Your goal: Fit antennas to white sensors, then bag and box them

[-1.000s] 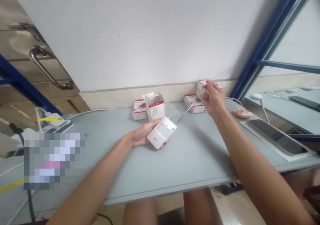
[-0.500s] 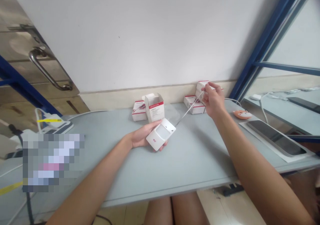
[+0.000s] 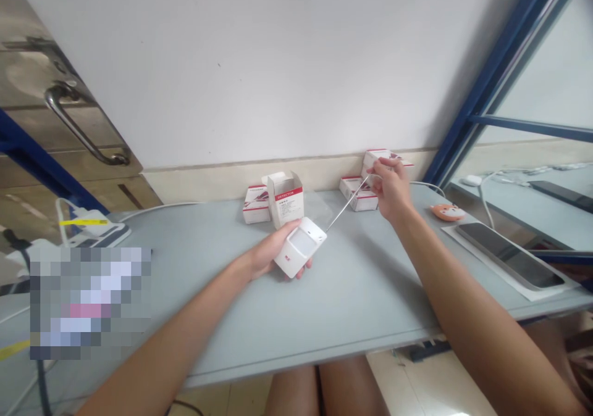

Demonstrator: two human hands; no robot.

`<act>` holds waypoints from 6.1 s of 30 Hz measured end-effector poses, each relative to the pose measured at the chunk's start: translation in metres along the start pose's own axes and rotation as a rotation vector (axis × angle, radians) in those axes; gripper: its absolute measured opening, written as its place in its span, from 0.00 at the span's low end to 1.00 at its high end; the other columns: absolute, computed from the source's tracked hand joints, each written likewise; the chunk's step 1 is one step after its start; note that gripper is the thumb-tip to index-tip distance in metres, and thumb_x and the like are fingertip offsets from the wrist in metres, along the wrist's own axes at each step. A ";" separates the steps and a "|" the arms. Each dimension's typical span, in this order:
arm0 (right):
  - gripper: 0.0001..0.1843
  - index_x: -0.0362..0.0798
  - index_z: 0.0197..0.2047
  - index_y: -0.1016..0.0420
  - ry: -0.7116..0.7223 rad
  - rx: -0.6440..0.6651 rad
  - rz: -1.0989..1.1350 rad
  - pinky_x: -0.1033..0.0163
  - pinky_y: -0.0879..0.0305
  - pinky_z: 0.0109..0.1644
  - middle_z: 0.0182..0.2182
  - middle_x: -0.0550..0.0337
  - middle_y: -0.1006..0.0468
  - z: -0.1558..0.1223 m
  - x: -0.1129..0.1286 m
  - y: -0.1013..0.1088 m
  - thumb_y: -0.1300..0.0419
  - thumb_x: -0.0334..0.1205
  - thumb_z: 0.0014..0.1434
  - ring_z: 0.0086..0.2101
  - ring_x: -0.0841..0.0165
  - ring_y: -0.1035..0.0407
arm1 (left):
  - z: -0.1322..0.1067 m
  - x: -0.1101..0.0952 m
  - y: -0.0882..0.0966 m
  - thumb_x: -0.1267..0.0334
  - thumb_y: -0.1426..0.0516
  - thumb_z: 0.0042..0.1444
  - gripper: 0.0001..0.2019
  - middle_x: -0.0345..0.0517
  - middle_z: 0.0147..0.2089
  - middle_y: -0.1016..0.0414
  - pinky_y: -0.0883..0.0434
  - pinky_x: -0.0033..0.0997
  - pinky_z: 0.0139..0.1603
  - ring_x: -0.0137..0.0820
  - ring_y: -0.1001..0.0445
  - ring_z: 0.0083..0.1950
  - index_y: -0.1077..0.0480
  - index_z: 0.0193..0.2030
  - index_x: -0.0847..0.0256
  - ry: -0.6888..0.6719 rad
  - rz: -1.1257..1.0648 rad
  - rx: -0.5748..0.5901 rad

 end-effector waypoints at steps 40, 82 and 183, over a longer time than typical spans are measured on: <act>0.28 0.54 0.64 0.24 0.335 0.643 -1.136 0.49 0.30 0.52 0.56 0.46 0.20 -0.078 -0.037 -0.088 0.34 0.50 0.62 0.50 0.50 0.25 | 0.009 -0.009 0.029 0.39 0.52 0.68 0.30 0.51 0.28 0.19 0.38 0.27 0.14 0.35 0.24 0.18 0.27 0.54 0.66 -0.227 -0.183 -0.425; 0.13 0.54 0.42 0.14 0.414 0.545 -0.990 0.55 0.33 0.42 0.44 0.56 0.16 -0.090 -0.033 -0.100 0.40 0.48 0.68 0.35 0.62 0.23 | 0.009 -0.009 0.033 0.37 0.54 0.70 0.34 0.54 0.34 0.16 0.33 0.28 0.18 0.38 0.19 0.24 0.27 0.61 0.67 -0.297 -0.199 -0.475; 0.22 0.48 0.49 0.19 -0.035 1.034 -0.622 0.52 0.29 0.56 0.49 0.54 0.16 -0.101 -0.042 -0.105 0.28 0.53 0.57 0.48 0.58 0.25 | -0.023 -0.061 0.042 0.61 0.46 0.68 0.08 0.45 0.42 0.19 0.31 0.33 0.50 0.37 0.23 0.43 0.26 0.41 0.55 -0.709 0.694 -0.695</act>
Point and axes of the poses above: each hand's wrist, its own z-axis towards the middle knuckle, its own y-axis out of the back of the hand, x = y × z, the point moved 10 cm from there along z, towards the middle knuckle
